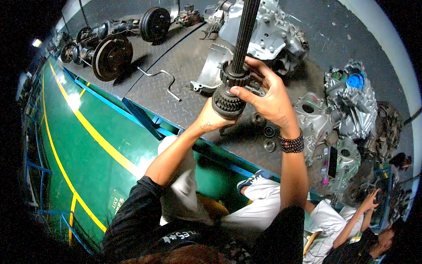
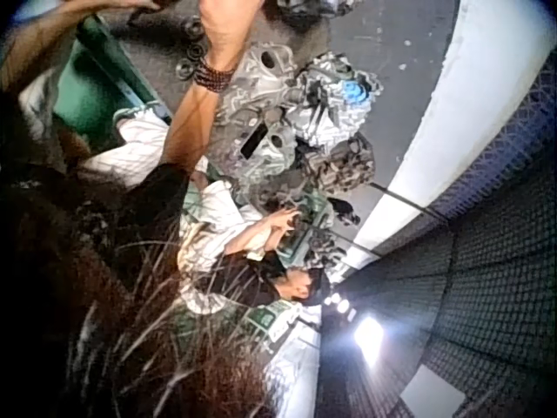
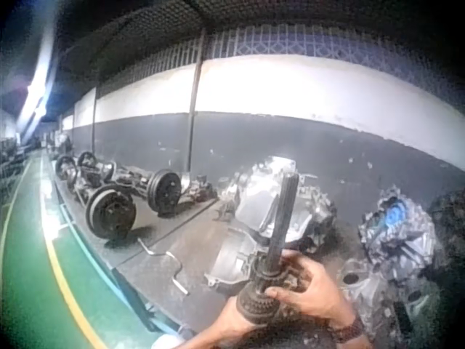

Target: The person places several gears and components onto a vertical shaft one by one while holding the shaft upright by hand.

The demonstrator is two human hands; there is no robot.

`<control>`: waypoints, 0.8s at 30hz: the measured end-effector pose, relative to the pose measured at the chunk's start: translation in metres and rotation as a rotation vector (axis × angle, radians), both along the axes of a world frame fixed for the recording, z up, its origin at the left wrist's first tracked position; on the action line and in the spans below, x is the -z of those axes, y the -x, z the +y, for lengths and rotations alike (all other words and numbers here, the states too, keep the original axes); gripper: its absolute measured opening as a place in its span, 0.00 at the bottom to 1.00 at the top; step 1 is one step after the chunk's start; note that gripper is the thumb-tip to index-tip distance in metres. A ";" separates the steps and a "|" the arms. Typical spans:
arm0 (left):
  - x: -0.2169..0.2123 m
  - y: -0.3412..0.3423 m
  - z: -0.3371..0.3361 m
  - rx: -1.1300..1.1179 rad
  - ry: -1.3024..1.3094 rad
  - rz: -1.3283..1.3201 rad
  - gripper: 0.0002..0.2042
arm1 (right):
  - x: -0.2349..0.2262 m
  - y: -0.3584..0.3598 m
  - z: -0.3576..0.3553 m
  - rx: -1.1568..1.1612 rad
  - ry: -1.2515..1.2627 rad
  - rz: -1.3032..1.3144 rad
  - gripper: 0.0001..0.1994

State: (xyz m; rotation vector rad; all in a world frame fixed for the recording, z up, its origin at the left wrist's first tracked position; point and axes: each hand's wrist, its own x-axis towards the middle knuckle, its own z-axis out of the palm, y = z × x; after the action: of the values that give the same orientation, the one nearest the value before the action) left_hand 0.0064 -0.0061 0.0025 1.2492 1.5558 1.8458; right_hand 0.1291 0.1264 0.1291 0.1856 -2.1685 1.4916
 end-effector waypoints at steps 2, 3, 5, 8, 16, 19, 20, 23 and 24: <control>0.001 0.001 -0.001 0.002 -0.009 0.001 0.30 | 0.001 0.002 0.000 -0.049 0.097 0.003 0.36; 0.001 0.001 -0.001 0.004 0.005 0.006 0.30 | 0.000 0.002 -0.001 -0.050 0.108 -0.023 0.34; 0.000 0.001 -0.003 0.019 0.016 -0.003 0.30 | 0.009 0.004 0.003 -0.078 0.180 -0.011 0.33; 0.001 -0.002 -0.001 -0.013 -0.042 0.015 0.30 | 0.000 0.013 0.003 -0.125 0.261 0.087 0.29; 0.007 -0.003 0.006 -0.002 -0.014 0.066 0.25 | -0.119 0.038 -0.005 -0.078 0.143 0.452 0.35; 0.002 -0.002 0.003 0.014 -0.028 0.084 0.31 | -0.178 0.021 -0.011 -0.328 0.218 0.528 0.40; 0.003 -0.001 0.001 0.038 0.001 0.064 0.37 | -0.181 0.016 -0.009 -0.210 0.096 0.532 0.40; 0.004 0.001 0.005 0.060 -0.024 0.095 0.37 | -0.205 -0.015 -0.007 0.095 -0.310 0.439 0.40; 0.006 0.002 0.004 0.061 -0.033 0.108 0.37 | -0.208 -0.024 -0.006 0.137 -0.431 0.349 0.41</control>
State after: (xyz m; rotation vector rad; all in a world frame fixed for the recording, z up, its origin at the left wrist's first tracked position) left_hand 0.0042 -0.0024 -0.0036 1.4167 1.5298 1.7995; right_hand 0.1531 0.1206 0.3371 0.4017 -2.1319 0.8291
